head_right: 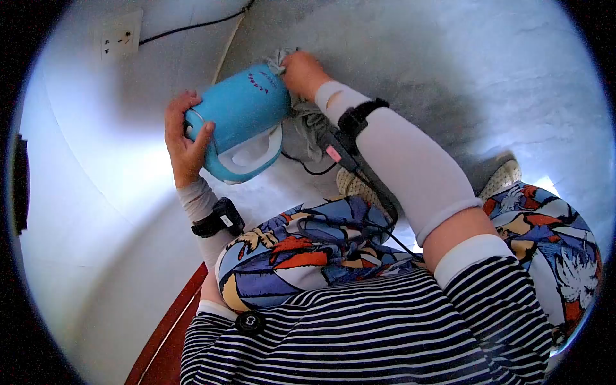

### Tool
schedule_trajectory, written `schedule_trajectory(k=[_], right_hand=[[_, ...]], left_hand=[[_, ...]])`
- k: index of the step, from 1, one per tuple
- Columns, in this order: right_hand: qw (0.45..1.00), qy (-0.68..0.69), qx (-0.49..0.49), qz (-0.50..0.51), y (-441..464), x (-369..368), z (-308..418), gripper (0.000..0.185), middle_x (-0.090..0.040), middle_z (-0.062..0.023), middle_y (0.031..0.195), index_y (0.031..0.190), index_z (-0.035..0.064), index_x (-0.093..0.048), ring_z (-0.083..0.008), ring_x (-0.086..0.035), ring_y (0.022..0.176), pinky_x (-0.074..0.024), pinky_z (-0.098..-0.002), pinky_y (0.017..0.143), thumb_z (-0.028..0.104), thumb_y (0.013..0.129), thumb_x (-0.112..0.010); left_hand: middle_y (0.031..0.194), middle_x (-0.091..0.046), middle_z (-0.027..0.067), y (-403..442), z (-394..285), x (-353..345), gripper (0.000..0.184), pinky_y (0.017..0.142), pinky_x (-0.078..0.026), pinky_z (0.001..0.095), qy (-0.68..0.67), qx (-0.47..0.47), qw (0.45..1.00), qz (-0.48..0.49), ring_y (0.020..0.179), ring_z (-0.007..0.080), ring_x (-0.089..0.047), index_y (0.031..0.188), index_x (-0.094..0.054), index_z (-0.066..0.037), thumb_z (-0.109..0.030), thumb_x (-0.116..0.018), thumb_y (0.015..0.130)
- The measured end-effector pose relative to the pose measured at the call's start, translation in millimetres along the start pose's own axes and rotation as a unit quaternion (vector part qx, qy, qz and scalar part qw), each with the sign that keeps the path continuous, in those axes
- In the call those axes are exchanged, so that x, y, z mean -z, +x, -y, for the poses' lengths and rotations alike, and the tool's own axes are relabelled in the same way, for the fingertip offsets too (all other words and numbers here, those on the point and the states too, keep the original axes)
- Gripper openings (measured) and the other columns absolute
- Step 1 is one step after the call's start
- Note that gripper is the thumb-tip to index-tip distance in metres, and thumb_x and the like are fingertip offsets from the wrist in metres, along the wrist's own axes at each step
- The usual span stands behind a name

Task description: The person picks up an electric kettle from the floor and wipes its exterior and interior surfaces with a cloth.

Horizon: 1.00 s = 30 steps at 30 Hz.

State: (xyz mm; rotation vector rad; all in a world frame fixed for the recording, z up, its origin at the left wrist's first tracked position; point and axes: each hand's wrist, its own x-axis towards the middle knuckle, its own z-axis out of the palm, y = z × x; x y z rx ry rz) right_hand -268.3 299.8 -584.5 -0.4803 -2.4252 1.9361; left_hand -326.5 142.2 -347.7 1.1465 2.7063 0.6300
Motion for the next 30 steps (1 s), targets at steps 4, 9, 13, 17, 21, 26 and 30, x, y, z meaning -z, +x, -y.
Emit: schedule_trajectory(k=[4, 9, 13, 17, 21, 26, 30], right_hand=[[0.998, -0.027, 0.039, 0.044, -49.1, -1.8, 3.1, 0.021, -0.068, -0.0237, 0.093, 0.096, 0.0053, -0.073, -0.0427, -0.064, 0.089, -0.052, -0.0485, 0.082, 0.009, 0.077, -0.062], [0.983, 0.052, 0.098, 0.146, -77.1, -2.1, 24.3, 0.021, -0.067, -0.0231, 0.091, 0.097, 0.0078, -0.072, -0.043, -0.064, 0.085, -0.0522, -0.0486, 0.079, 0.016, 0.08, -0.063], [0.974, 0.191, 0.052, 0.108, -46.9, 28.2, 53.7, 0.023, -0.068, -0.0184, 0.089, 0.099, 0.0059, -0.069, -0.038, -0.065, 0.084, -0.0505, -0.0416, 0.076, 0.021, 0.082, -0.069], [0.976, 0.168, 0.122, 0.071, -9.9, 12.8, 40.5, 0.027, -0.069, -0.0145, 0.092, 0.104, 0.0036, -0.068, -0.0318, -0.065, 0.089, -0.0497, -0.0374, 0.078, 0.02, 0.083, -0.072], [0.996, 0.08, -0.008, -0.039, -8.5, -4.0, -2.2, 0.028, -0.065, -0.0194, 0.106, 0.106, 0.0004, -0.067, -0.0365, -0.061, 0.102, -0.0486, -0.0413, 0.088, 0.018, 0.084, -0.069], [0.98, 0.125, 0.094, -0.12, -73.4, -13.4, 44.3, 0.02, -0.062, -0.0215, 0.105, 0.099, -0.0036, -0.064, -0.0408, -0.059, 0.098, -0.0484, -0.0434, 0.086, 0.01, 0.083, -0.065], [0.956, 0.234, 0.157, -0.082, -100.6, -12.3, 88.8, 0.018, -0.061, -0.0219, 0.099, 0.097, -0.0027, -0.062, -0.0412, -0.059, 0.091, -0.0481, -0.0436, 0.08, 0.008, 0.083, -0.065]], left_hand=[[0.114, -0.062, 0.0178, -0.8, 9.4, -4.0, 0.047, 0.097, -0.045, 0.0434, 0.001, 0.002, 1.0, 0.011, 0.114, 0.0348, -0.057, 0.108, -0.065, -0.005, -0.029, -0.076, 0.07], [0.116, -0.062, 0.0182, -5.0, 22.4, -10.4, 0.047, 0.098, -0.044, 0.0432, -0.024, 0.014, 1.0, 0.009, 0.115, 0.0356, -0.057, 0.108, -0.065, -0.004, -0.028, -0.076, 0.069], [0.115, -0.062, 0.018, -5.4, 19.2, -11.8, 0.047, 0.098, -0.044, 0.0432, -0.018, 0.005, 1.0, 0.005, 0.114, 0.0354, -0.057, 0.109, -0.065, -0.003, -0.027, -0.077, 0.069], [0.115, -0.062, 0.0176, -3.8, 10.0, -6.9, 0.046, 0.098, -0.044, 0.0429, -0.017, 0.009, 1.0, 0.006, 0.115, 0.035, -0.057, 0.108, -0.065, -0.004, -0.026, -0.077, 0.069], [0.115, -0.062, 0.0175, 0.1, 4.8, -4.5, 0.044, 0.097, -0.045, 0.0422, -0.008, 0.002, 1.0, 0.009, 0.113, 0.0343, -0.058, 0.107, -0.065, -0.004, -0.025, -0.076, 0.07], [0.114, -0.062, 0.0173, -0.1, 4.6, -5.1, 0.044, 0.095, -0.046, 0.042, -0.001, -0.007, 1.0, 0.006, 0.111, 0.0336, -0.059, 0.108, -0.065, -0.004, -0.024, -0.076, 0.071], [0.115, -0.062, 0.0172, -4.5, 6.3, -5.1, 0.044, 0.095, -0.046, 0.0415, -0.027, 0.031, 0.999, 0.008, 0.11, 0.0336, -0.059, 0.109, -0.065, -0.003, -0.027, -0.075, 0.073]])
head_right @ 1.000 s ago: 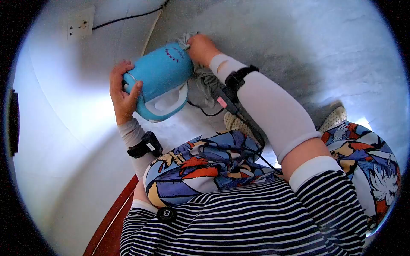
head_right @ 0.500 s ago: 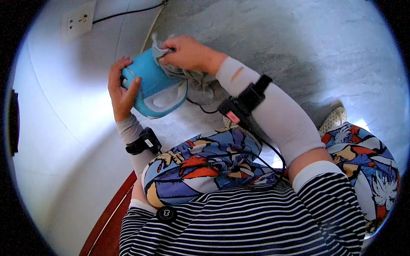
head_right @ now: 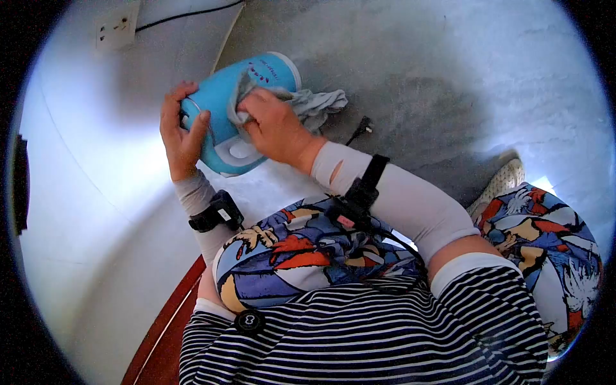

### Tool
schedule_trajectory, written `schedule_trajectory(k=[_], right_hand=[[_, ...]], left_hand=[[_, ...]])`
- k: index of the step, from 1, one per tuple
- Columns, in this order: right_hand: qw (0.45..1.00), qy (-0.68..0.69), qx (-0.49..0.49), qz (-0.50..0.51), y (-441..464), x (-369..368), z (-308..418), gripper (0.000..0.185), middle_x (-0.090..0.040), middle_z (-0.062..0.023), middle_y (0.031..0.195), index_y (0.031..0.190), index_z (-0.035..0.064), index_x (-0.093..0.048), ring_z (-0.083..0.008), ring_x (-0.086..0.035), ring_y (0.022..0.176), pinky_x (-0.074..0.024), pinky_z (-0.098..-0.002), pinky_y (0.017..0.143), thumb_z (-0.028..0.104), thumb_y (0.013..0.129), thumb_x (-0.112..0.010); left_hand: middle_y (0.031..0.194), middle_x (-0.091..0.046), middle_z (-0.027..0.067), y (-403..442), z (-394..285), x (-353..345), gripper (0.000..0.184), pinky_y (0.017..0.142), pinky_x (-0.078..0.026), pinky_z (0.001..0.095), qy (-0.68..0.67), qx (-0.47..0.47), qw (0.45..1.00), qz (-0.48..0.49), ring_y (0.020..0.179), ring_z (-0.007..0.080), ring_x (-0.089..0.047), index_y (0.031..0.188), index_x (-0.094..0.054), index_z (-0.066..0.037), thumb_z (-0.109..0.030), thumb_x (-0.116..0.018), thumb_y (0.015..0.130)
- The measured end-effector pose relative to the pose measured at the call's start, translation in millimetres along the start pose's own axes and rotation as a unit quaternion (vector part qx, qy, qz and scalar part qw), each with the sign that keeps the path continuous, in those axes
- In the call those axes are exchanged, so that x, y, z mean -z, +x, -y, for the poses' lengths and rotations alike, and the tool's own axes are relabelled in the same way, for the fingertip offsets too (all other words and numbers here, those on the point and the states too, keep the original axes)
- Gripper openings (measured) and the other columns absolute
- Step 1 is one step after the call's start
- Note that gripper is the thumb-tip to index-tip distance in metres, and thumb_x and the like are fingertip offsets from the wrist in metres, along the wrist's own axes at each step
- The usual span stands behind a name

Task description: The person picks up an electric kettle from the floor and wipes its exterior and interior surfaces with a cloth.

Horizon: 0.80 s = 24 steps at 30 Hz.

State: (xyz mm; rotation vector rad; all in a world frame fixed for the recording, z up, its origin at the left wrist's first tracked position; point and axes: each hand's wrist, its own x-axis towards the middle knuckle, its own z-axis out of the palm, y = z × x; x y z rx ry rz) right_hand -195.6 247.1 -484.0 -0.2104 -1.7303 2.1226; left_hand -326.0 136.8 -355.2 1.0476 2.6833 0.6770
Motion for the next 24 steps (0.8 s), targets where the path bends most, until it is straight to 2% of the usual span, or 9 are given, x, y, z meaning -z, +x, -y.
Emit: schedule_trajectory(k=[3, 5, 9, 11, 15, 17, 19, 21, 24], right_hand=[[0.996, -0.033, 0.033, -0.075, 8.4, 4.1, -30.2, 0.018, -0.06, -0.0218, 0.097, 0.095, -0.0028, -0.061, -0.0404, -0.059, 0.085, -0.0471, -0.0433, 0.074, 0.008, 0.081, -0.067], [0.976, -0.138, -0.165, -0.025, 9.9, 22.4, -60.4, 0.02, -0.061, -0.0193, 0.095, 0.097, -0.0001, -0.061, -0.04, -0.059, 0.093, -0.0482, -0.0443, 0.084, 0.009, 0.08, -0.067], [0.966, -0.138, -0.215, 0.04, 4.2, 19.4, -45.3, 0.018, -0.063, -0.0209, 0.096, 0.095, 0.0003, -0.061, -0.0389, -0.061, 0.084, -0.0484, -0.0427, 0.073, 0.008, 0.081, -0.068], [0.998, -0.064, -0.028, -0.007, 5.3, 1.9, -6.0, 0.015, -0.063, -0.0204, 0.089, 0.094, 0.0008, -0.062, -0.0387, -0.061, 0.081, -0.0487, -0.0415, 0.072, 0.008, 0.081, -0.068], [0.999, -0.023, 0.012, -0.048, 15.3, 4.3, -22.8, 0.014, -0.063, -0.0198, 0.083, 0.091, 0.0007, -0.063, -0.0385, -0.061, 0.079, -0.0485, -0.0415, 0.071, 0.01, 0.082, -0.069], [0.977, -0.061, -0.206, -0.005, 21.8, 23.8, -38.9, 0.016, -0.064, -0.0192, 0.083, 0.091, 0.0015, -0.063, -0.0384, -0.062, 0.08, -0.0488, -0.0422, 0.071, 0.012, 0.083, -0.07], [0.975, -0.097, -0.197, 0.029, 23.9, 21.9, -43.5, 0.017, -0.064, -0.0192, 0.087, 0.093, 0.0021, -0.064, -0.0384, -0.062, 0.08, -0.0488, -0.0433, 0.071, 0.016, 0.084, -0.069], [0.996, -0.082, 0.018, 0.039, 34.9, 6.8, -2.3, 0.018, -0.065, -0.019, 0.087, 0.095, 0.0026, -0.065, -0.0378, -0.063, 0.083, -0.0488, -0.0424, 0.072, 0.018, 0.085, -0.069], [0.998, 0.011, 0.063, -0.003, 66.1, -16.0, 22.6, 0.02, -0.065, -0.0198, 0.088, 0.097, 0.0027, -0.066, -0.0386, -0.062, 0.086, -0.0484, -0.0437, 0.074, 0.02, 0.087, -0.067]], left_hand=[[0.115, -0.062, 0.0171, 0.4, -1.6, 1.8, 0.043, 0.096, -0.045, 0.0409, 0.017, -0.015, 1.0, -0.006, 0.11, 0.0334, -0.059, 0.109, -0.064, -0.003, -0.028, -0.074, 0.075], [0.115, -0.062, 0.0169, 1.5, -1.7, 3.2, 0.043, 0.096, -0.045, 0.0409, 0.025, -0.033, 0.999, -0.007, 0.111, 0.0334, -0.058, 0.109, -0.064, -0.004, -0.029, -0.073, 0.076], [0.118, -0.061, 0.0168, -2.2, 7.4, 0.7, 0.042, 0.097, -0.044, 0.0415, 0.006, -0.019, 1.0, -0.005, 0.112, 0.0336, -0.057, 0.111, -0.065, -0.005, -0.034, -0.071, 0.081], [0.118, -0.061, 0.017, -3.7, 12.0, 1.0, 0.044, 0.098, -0.044, 0.0416, 0.006, -0.01, 1.0, -0.004, 0.113, 0.0337, -0.057, 0.112, -0.065, -0.005, -0.038, -0.068, 0.083], [0.119, -0.061, 0.0176, -6.7, 9.6, 3.8, 0.052, 0.098, -0.043, 0.041, 0.04, -0.009, 0.999, -0.015, 0.115, 0.0337, -0.057, 0.117, -0.064, -0.005, -0.05, -0.055, 0.091], [0.121, -0.061, 0.0178, -8.7, 8.5, 6.9, 0.058, 0.097, -0.043, 0.0407, 0.039, -0.003, 0.999, -0.015, 0.116, 0.0338, -0.056, 0.12, -0.062, -0.005, -0.055, -0.05, 0.093], [0.123, -0.06, 0.0179, -4.7, 12.1, 3.9, 0.064, 0.097, -0.043, 0.0404, 0.034, 0.0, 0.999, -0.016, 0.116, 0.0338, -0.056, 0.123, -0.06, -0.004, -0.059, -0.046, 0.094], [0.129, -0.058, 0.0183, -9.0, 14.2, 2.3, 0.077, 0.098, -0.043, 0.0403, 0.016, 0.017, 0.999, -0.027, 0.117, 0.0347, -0.055, 0.13, -0.056, -0.003, -0.068, -0.037, 0.094], [0.133, -0.056, 0.0191, -3.4, 9.1, 5.3, 0.085, 0.1, -0.042, 0.0407, 0.035, -0.013, 0.999, -0.029, 0.118, 0.0359, -0.055, 0.134, -0.053, -0.002, -0.073, -0.031, 0.093]])
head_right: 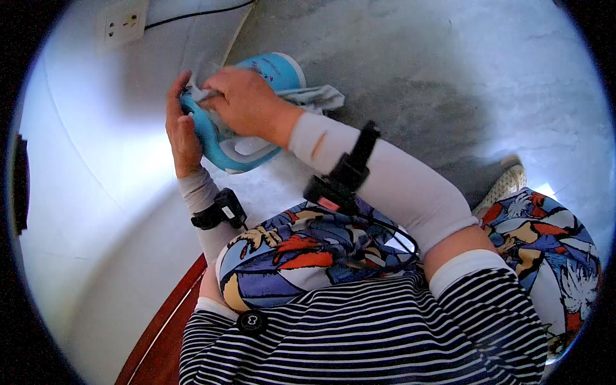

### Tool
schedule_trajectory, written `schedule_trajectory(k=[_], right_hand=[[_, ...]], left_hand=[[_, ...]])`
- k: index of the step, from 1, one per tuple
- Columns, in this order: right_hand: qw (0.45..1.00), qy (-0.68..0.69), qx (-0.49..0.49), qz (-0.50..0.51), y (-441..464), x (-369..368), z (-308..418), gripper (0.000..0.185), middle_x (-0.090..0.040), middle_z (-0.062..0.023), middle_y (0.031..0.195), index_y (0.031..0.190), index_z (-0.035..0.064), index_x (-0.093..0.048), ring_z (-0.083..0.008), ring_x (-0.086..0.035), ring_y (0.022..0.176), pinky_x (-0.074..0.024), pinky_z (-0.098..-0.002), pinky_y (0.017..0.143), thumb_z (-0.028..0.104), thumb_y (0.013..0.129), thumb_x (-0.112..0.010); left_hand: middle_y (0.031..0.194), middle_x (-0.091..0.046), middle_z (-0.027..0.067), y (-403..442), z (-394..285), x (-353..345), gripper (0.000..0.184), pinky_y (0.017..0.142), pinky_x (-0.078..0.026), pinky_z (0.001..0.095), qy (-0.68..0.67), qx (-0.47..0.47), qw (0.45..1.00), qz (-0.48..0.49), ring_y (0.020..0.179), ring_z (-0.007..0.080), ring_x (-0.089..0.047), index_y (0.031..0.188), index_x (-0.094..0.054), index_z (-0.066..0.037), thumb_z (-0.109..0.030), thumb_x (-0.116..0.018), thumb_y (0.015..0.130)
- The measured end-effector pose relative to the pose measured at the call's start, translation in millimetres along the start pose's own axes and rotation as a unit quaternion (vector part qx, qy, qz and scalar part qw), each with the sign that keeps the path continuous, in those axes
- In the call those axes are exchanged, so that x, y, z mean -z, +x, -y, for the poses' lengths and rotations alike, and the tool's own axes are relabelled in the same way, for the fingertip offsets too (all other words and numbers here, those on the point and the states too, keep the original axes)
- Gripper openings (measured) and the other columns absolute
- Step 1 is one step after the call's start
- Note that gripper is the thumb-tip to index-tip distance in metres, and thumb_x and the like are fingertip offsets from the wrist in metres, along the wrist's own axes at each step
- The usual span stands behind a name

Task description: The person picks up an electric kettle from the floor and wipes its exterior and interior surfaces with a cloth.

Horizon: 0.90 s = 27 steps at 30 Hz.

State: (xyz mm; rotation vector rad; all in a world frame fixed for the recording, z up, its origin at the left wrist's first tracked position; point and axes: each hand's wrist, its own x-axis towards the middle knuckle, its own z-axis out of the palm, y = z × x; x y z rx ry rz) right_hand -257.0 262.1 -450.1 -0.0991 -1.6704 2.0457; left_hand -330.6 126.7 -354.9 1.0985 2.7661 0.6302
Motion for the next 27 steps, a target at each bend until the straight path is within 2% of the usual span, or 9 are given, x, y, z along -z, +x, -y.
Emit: schedule_trajectory(k=[3, 5, 8, 13, 17, 19, 22, 25, 27], right_hand=[[0.989, -0.144, -0.017, -0.005, 17.9, 4.9, -51.7, 0.022, -0.065, -0.0207, 0.089, 0.097, 0.0033, -0.067, -0.0401, -0.061, 0.088, -0.0482, -0.0452, 0.077, 0.023, 0.087, -0.066], [0.962, -0.093, -0.249, 0.068, 18.6, 33.6, -66.6, 0.021, -0.066, -0.0216, 0.098, 0.091, 0.0033, -0.068, -0.0413, -0.061, 0.093, -0.0504, -0.0456, 0.082, 0.023, 0.083, -0.068], [0.947, -0.206, -0.235, 0.079, -1.7, 42.2, -61.6, 0.02, -0.065, -0.0221, 0.098, 0.091, 0.0029, -0.068, -0.0416, -0.061, 0.094, -0.0501, -0.0461, 0.082, 0.022, 0.084, -0.067], [0.999, -0.024, -0.033, 0.022, -4.2, 5.0, 13.8, 0.022, -0.065, -0.0195, 0.099, 0.092, 0.0035, -0.069, -0.0394, -0.061, 0.096, -0.0505, -0.047, 0.084, 0.025, 0.086, -0.065], [0.989, -0.137, -0.045, 0.022, 32.9, 1.7, -28.8, 0.025, -0.066, -0.0172, 0.1, 0.095, 0.005, -0.07, -0.0378, -0.062, 0.096, -0.0507, -0.0468, 0.086, 0.027, 0.088, -0.061], [0.958, -0.225, -0.131, 0.121, 37.9, 20.2, -43.3, 0.026, -0.066, -0.016, 0.1, 0.097, 0.0069, -0.071, -0.0369, -0.062, 0.097, -0.0507, -0.0465, 0.087, 0.029, 0.089, -0.059], [0.963, -0.236, -0.087, 0.099, 19.9, 25.0, -40.4, 0.028, -0.065, -0.0207, 0.097, 0.095, 0.0031, -0.069, -0.0415, -0.061, 0.092, -0.0488, -0.0479, 0.08, 0.03, 0.087, -0.065], [0.998, -0.054, -0.032, 0.022, 11.5, 5.5, -2.2, 0.028, -0.065, -0.0225, 0.094, 0.092, 0.0024, -0.069, -0.0426, -0.061, 0.094, -0.0482, -0.0492, 0.081, 0.03, 0.087, -0.064], [0.997, -0.066, -0.035, 0.015, 22.4, -8.2, -8.0, 0.028, -0.065, -0.0227, 0.094, 0.093, 0.0018, -0.069, -0.0427, -0.061, 0.093, -0.0482, -0.0491, 0.081, 0.029, 0.087, -0.064]], left_hand=[[0.134, -0.055, 0.0197, 5.2, -2.2, 3.0, 0.089, 0.101, -0.041, 0.0413, 0.027, -0.018, 0.999, 0.003, 0.12, 0.0365, -0.054, 0.136, -0.051, -0.002, -0.075, -0.025, 0.093], [0.135, -0.055, 0.0201, 7.8, -4.1, 2.7, 0.091, 0.101, -0.041, 0.0418, 0.02, -0.013, 1.0, 0.0, 0.12, 0.0366, -0.054, 0.137, -0.051, -0.002, -0.076, -0.023, 0.092], [0.136, -0.054, 0.0205, 4.5, -0.6, -0.7, 0.093, 0.102, -0.041, 0.0423, -0.002, 0.007, 1.0, 0.0, 0.121, 0.0367, -0.054, 0.137, -0.051, -0.002, -0.078, -0.02, 0.092], [0.138, -0.053, 0.0207, -0.4, -0.8, -3.4, 0.095, 0.103, -0.04, 0.042, -0.01, 0.022, 1.0, 0.004, 0.122, 0.0366, -0.053, 0.139, -0.05, -0.002, -0.078, -0.019, 0.091], [0.138, -0.053, 0.021, 5.2, -0.9, -2.0, 0.096, 0.103, -0.04, 0.0408, 0.014, -0.012, 1.0, -0.011, 0.124, 0.0368, -0.052, 0.14, -0.048, 0.0, -0.078, -0.019, 0.091], [0.138, -0.053, 0.0212, 8.0, -2.5, -0.9, 0.096, 0.104, -0.039, 0.0404, 0.02, -0.016, 1.0, -0.011, 0.124, 0.0369, -0.052, 0.14, -0.048, 0.0, -0.078, -0.019, 0.091], [0.138, -0.053, 0.0216, 7.6, -3.1, -1.4, 0.096, 0.103, -0.04, 0.0407, 0.012, -0.004, 1.0, -0.006, 0.125, 0.0372, -0.052, 0.14, -0.048, -0.001, -0.078, -0.02, 0.091], [0.138, -0.053, 0.0216, 5.7, -4.6, -3.1, 0.097, 0.104, -0.039, 0.0423, 0.0, 0.007, 1.0, 0.01, 0.125, 0.0377, -0.052, 0.141, -0.047, -0.002, -0.08, -0.02, 0.09], [0.138, -0.053, 0.0213, 5.5, -3.9, -0.4, 0.099, 0.103, -0.04, 0.0426, 0.015, -0.007, 1.0, 0.003, 0.123, 0.0382, -0.053, 0.141, -0.047, -0.002, -0.081, -0.018, 0.089]])
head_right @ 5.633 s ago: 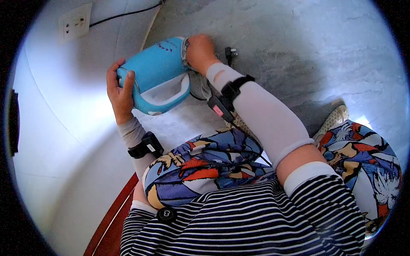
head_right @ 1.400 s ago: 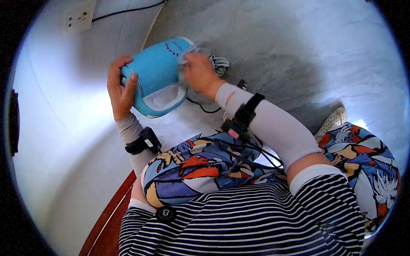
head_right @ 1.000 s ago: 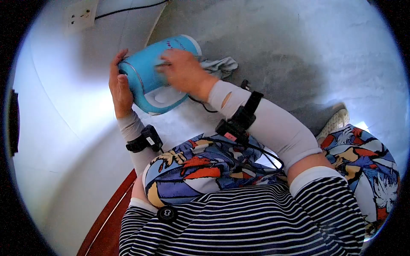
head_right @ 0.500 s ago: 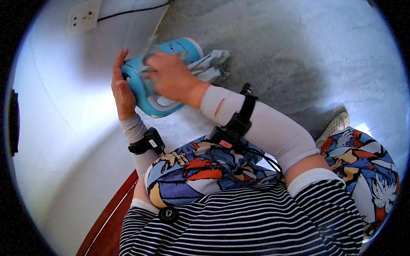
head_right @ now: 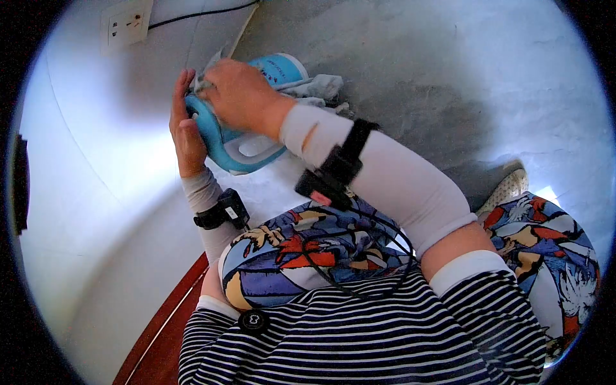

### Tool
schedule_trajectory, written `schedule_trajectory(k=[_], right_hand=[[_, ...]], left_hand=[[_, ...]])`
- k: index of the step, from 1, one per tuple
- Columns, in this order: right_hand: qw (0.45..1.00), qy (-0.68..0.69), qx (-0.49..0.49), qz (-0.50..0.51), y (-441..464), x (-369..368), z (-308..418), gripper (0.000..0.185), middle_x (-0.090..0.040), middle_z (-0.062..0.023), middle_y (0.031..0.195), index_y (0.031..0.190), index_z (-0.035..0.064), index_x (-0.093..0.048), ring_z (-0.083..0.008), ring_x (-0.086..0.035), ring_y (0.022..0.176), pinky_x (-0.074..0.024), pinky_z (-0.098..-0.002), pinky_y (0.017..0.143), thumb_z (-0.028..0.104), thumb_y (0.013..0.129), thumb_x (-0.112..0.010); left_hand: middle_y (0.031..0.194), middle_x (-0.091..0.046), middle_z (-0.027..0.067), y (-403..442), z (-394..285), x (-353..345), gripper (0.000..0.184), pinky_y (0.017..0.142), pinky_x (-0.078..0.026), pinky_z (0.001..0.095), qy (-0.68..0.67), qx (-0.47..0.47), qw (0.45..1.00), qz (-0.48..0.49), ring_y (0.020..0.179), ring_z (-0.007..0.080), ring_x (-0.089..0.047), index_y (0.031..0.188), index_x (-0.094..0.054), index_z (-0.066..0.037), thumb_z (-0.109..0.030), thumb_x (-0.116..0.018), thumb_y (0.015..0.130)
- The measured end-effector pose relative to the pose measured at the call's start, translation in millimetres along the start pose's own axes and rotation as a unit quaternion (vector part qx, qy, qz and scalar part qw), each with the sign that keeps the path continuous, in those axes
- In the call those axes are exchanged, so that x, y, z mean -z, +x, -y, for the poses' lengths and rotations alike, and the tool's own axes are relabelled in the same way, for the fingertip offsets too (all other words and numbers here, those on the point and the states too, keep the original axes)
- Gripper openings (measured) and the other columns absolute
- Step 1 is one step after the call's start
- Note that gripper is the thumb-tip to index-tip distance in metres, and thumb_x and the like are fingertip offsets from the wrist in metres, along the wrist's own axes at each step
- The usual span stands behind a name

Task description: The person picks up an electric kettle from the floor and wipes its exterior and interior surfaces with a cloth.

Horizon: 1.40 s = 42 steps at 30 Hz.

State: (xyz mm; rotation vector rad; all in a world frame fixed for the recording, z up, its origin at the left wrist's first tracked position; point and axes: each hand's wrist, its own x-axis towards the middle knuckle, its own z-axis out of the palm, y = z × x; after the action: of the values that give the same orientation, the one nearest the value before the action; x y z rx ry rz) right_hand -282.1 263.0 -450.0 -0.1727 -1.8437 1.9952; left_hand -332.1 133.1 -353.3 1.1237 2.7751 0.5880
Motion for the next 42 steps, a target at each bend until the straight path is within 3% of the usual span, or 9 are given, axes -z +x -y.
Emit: schedule_trajectory(k=[8, 17, 19, 25, 29, 31, 34, 38, 42], right_hand=[[0.976, -0.136, -0.154, 0.077, -2.3, 24.4, -48.6, 0.029, -0.064, -0.0207, 0.097, 0.094, 0.0012, -0.066, -0.0415, -0.061, 0.093, -0.0485, -0.0472, 0.081, 0.03, 0.088, -0.064], [0.988, -0.149, 0.034, 0.002, -15.5, 19.9, -30.5, 0.021, -0.063, -0.021, 0.093, 0.093, 0.0017, -0.064, -0.0407, -0.06, 0.09, -0.048, -0.0469, 0.079, 0.021, 0.086, -0.066], [0.976, -0.123, -0.174, 0.049, -15.7, 28.9, -46.6, 0.021, -0.063, -0.0203, 0.092, 0.092, 0.0019, -0.063, -0.0406, -0.06, 0.091, -0.0481, -0.0471, 0.079, 0.021, 0.086, -0.066], [1.0, 0.001, 0.02, -0.016, -24.8, 8.8, 10.7, 0.024, -0.063, -0.0237, 0.091, 0.087, -0.0004, -0.062, -0.0437, -0.06, 0.087, -0.0488, -0.0484, 0.076, 0.023, 0.086, -0.064], [0.993, -0.115, 0.026, -0.011, -8.4, 14.7, -41.9, 0.022, -0.063, -0.0236, 0.088, 0.086, -0.0006, -0.061, -0.0438, -0.06, 0.087, -0.0486, -0.0479, 0.076, 0.021, 0.086, -0.065], [0.976, -0.144, -0.155, 0.049, -12.4, 29.9, -53.1, 0.02, -0.063, -0.0198, 0.096, 0.091, 0.0017, -0.068, -0.0384, -0.061, 0.092, -0.0501, -0.0468, 0.083, 0.021, 0.088, -0.063], [0.995, -0.094, 0.037, -0.001, -39.7, 24.5, -24.1, 0.023, -0.063, -0.0228, 0.088, 0.088, 0.0011, -0.062, -0.044, -0.06, 0.088, -0.0485, -0.0485, 0.077, 0.024, 0.089, -0.063], [1.0, 0.027, -0.001, -0.004, -31.1, 9.5, 16.1, 0.023, -0.064, -0.0237, 0.089, 0.087, 0.0009, -0.063, -0.0439, -0.06, 0.089, -0.0486, -0.0491, 0.077, 0.024, 0.09, -0.061], [0.957, -0.243, -0.084, 0.134, -12.9, 36.9, -45.5, 0.024, -0.064, -0.0179, 0.097, 0.091, 0.0034, -0.07, -0.0358, -0.062, 0.092, -0.0511, -0.0457, 0.081, 0.027, 0.086, -0.063]], left_hand=[[0.136, -0.054, 0.0205, 3.7, -5.3, 7.1, 0.098, 0.1, -0.043, 0.0413, 0.016, -0.003, 1.0, -0.007, 0.121, 0.0377, -0.054, 0.141, -0.047, -0.003, -0.081, -0.018, 0.089], [0.136, -0.055, 0.0193, 1.5, 1.9, 1.5, 0.095, 0.098, -0.043, 0.0404, 0.03, -0.018, 0.999, -0.007, 0.118, 0.0359, -0.056, 0.141, -0.048, -0.005, -0.079, -0.02, 0.09], [0.137, -0.055, 0.0193, 5.4, 3.2, 1.2, 0.094, 0.098, -0.043, 0.0402, 0.032, -0.025, 0.999, -0.009, 0.118, 0.0358, -0.056, 0.141, -0.048, -0.005, -0.079, -0.021, 0.09], [0.139, -0.053, 0.0195, 0.6, 3.9, -1.4, 0.093, 0.1, -0.043, 0.0415, 0.02, 0.003, 1.0, 0.015, 0.12, 0.0364, -0.055, 0.142, -0.047, -0.005, -0.078, -0.023, 0.091], [0.137, -0.054, 0.0203, 5.6, 3.0, 0.1, 0.092, 0.098, -0.043, 0.0416, 0.031, -0.024, 0.999, 0.001, 0.118, 0.0365, -0.056, 0.141, -0.048, -0.004, -0.078, -0.024, 0.091], [0.137, -0.054, 0.0205, 9.5, 3.4, 1.5, 0.092, 0.098, -0.044, 0.0414, 0.031, -0.024, 0.999, -0.003, 0.118, 0.0365, -0.056, 0.141, -0.048, -0.004, -0.077, -0.025, 0.091], [0.139, -0.053, 0.0199, 4.3, 7.2, -2.1, 0.092, 0.099, -0.043, 0.042, 0.01, -0.012, 1.0, 0.013, 0.119, 0.0367, -0.056, 0.142, -0.047, -0.004, -0.078, -0.025, 0.091], [0.138, -0.053, 0.0192, 2.2, 8.2, 1.5, 0.092, 0.101, -0.042, 0.0422, 0.018, 0.002, 1.0, 0.01, 0.122, 0.0372, -0.054, 0.142, -0.048, -0.005, -0.078, -0.024, 0.091], [0.137, -0.054, 0.0191, 6.8, 10.3, 2.3, 0.091, 0.101, -0.042, 0.0419, 0.035, -0.029, 0.999, -0.008, 0.121, 0.0375, -0.054, 0.141, -0.049, -0.005, -0.078, -0.024, 0.091]])
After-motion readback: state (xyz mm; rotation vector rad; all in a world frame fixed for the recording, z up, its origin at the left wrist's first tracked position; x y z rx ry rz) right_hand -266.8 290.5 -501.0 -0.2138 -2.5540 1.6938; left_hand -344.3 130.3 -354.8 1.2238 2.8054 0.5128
